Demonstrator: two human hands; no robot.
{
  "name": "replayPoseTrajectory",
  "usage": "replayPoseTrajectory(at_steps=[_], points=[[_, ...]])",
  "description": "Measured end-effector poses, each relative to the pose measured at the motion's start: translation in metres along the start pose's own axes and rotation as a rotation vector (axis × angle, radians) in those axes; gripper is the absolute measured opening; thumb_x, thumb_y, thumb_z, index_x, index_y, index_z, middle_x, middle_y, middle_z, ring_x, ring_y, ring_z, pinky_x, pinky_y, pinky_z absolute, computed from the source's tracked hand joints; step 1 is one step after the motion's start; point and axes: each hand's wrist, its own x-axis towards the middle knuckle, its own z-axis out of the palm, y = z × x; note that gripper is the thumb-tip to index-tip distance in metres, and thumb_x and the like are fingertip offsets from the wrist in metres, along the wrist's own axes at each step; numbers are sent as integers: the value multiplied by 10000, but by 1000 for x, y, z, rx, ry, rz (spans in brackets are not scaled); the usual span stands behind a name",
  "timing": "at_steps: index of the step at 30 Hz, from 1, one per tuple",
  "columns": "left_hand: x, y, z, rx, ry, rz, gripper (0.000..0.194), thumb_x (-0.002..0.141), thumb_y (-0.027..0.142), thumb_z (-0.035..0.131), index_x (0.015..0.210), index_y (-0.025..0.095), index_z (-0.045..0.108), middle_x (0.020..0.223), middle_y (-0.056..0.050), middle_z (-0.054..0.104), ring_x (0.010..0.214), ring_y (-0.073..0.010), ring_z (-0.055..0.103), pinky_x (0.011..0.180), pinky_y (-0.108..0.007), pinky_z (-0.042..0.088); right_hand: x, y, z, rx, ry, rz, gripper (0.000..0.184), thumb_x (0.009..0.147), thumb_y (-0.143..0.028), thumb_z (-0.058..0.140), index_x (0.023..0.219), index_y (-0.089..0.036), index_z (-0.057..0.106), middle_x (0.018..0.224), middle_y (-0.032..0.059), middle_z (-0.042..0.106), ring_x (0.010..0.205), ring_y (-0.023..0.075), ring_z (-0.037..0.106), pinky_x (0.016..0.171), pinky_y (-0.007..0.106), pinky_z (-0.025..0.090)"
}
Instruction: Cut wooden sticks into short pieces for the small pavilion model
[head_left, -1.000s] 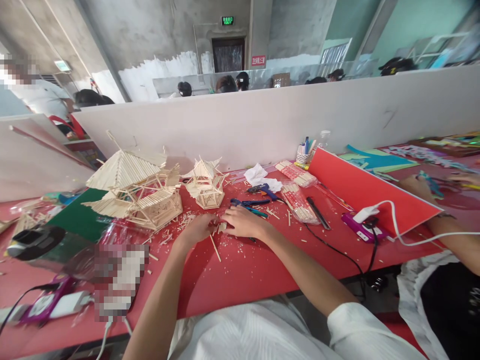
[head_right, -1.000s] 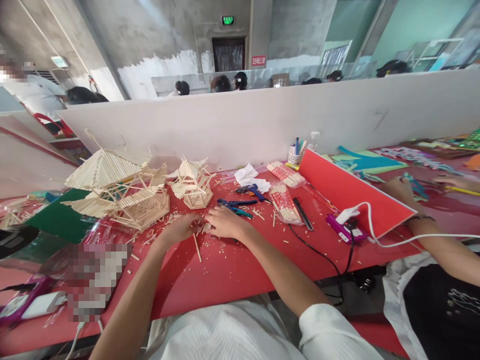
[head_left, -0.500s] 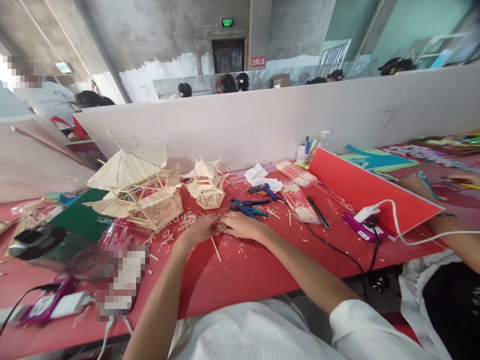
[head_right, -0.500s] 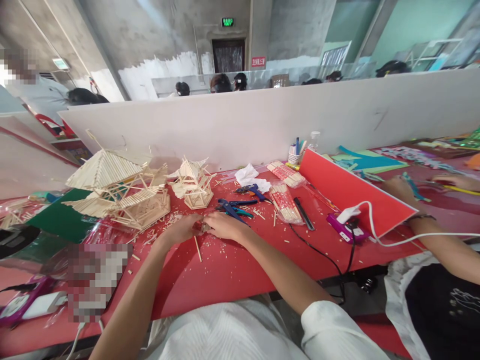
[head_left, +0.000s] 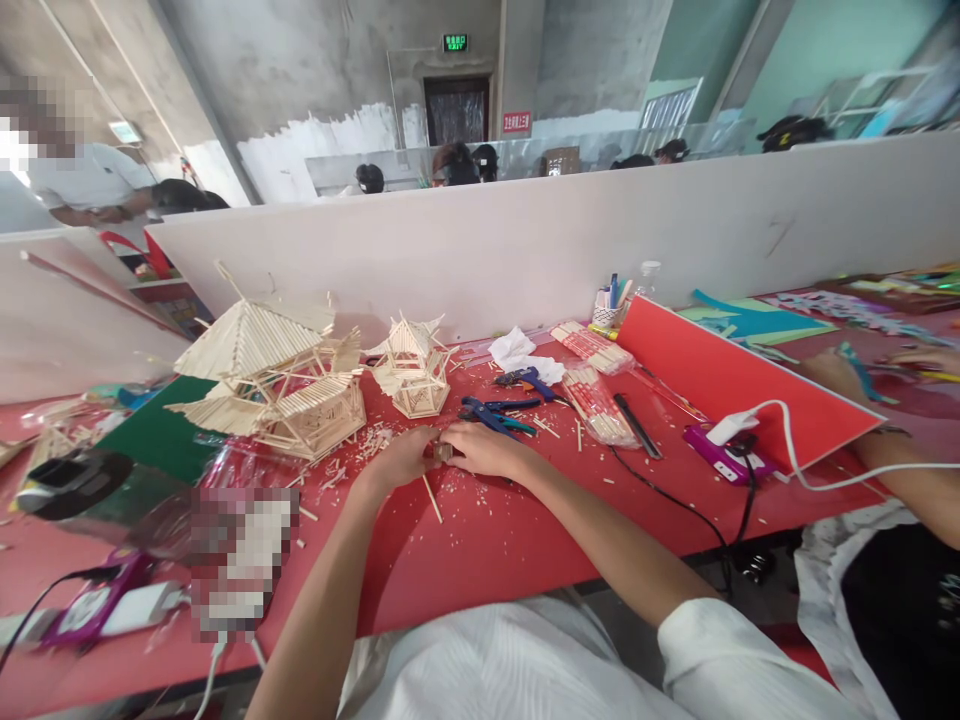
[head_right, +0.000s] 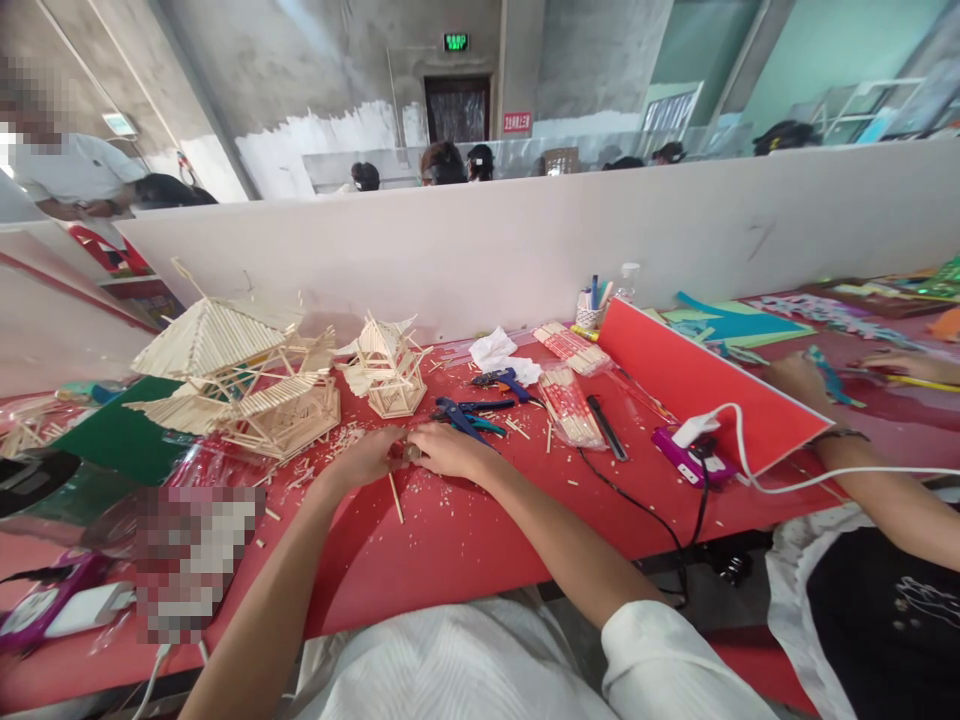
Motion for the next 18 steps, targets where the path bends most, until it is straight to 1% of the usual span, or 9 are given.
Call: replayPoseTrajectory(at_steps=[6, 11, 13, 18], points=[[1, 0, 2, 22, 13, 11, 260, 773, 86, 618, 1010, 171, 682, 1024, -102, 710, 959, -245, 672, 884, -316, 508, 0, 2, 2, -13, 9, 6, 108, 893, -175, 673, 989, -128, 653, 1024, 134, 694, 984, 249, 669, 869, 327, 477], [1, -1, 3, -6, 22, 2, 397, 766, 69, 619, 1142, 188, 669, 1062, -99, 709, 969, -241, 671, 888, -324, 512, -1, 1, -2, 17, 7, 17, 194, 869, -158, 692, 1056, -133, 644, 1075, 144, 691, 1025, 260, 666, 887, 335, 478], [0, -2, 4, -16, 21, 2, 435, 767, 66, 614, 1181, 190, 658, 1061, -97, 711, 972, -242, 672, 892, -329, 513, -2, 1, -3, 21, 9, 24, 196, 873, -165, 691, 1060, -135, 643, 1083, 145, 691, 1028, 262, 667, 886, 337, 479], [1, -1, 4, -17, 14, 16, 422, 781, 72, 604, 1183, 186, 659, 1073, -105, 714, 996, -251, 673, 908, -334, 510, -1, 1, -4, 9, 1, 39, 183, 878, -171, 697, 1050, -134, 650, 1074, 144, 691, 1021, 262, 668, 872, 334, 482]])
